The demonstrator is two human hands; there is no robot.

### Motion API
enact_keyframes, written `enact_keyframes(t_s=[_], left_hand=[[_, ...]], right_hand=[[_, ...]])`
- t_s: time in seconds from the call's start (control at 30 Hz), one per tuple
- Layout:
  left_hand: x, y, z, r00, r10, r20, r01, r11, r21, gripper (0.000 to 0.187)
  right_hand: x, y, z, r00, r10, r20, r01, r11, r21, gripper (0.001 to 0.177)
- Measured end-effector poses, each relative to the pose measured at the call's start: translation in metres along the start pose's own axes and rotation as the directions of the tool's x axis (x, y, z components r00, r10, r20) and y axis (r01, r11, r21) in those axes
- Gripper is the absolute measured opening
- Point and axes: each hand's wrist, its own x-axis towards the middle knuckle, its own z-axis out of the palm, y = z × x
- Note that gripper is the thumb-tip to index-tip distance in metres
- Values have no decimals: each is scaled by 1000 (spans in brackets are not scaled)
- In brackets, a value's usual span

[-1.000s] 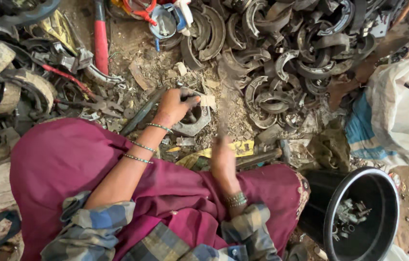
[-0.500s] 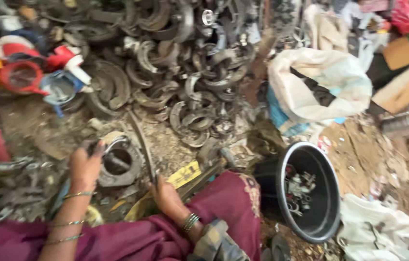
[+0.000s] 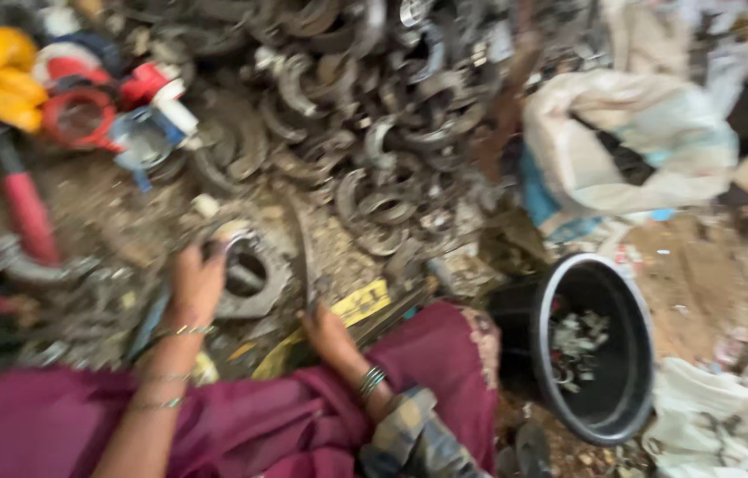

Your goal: The person sits on the ground and uses a hammer and chisel to shape and separate metal parts. They repeatedly strike a metal piece placed on a hexagonal anvil, then pick up and inspect the separated pieces.

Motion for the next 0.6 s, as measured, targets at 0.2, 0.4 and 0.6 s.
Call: enact_keyframes(t_s=[0.2,0.4,0.6], left_hand=[[-20,39,-2,999,41,18,-34,957,-287,50],[-40,40,21,914,403,32,-398,882,254,41],[-46,7,51,953,205,224,-275,897,347,51]], right_hand=[[10,13,1,999,-43,-11,43,999,-13,44],[1,-14,-14,999,16,41,-18,999,50,38],[-14,-47,-25,985,-153,-80,149,987,-53,31]])
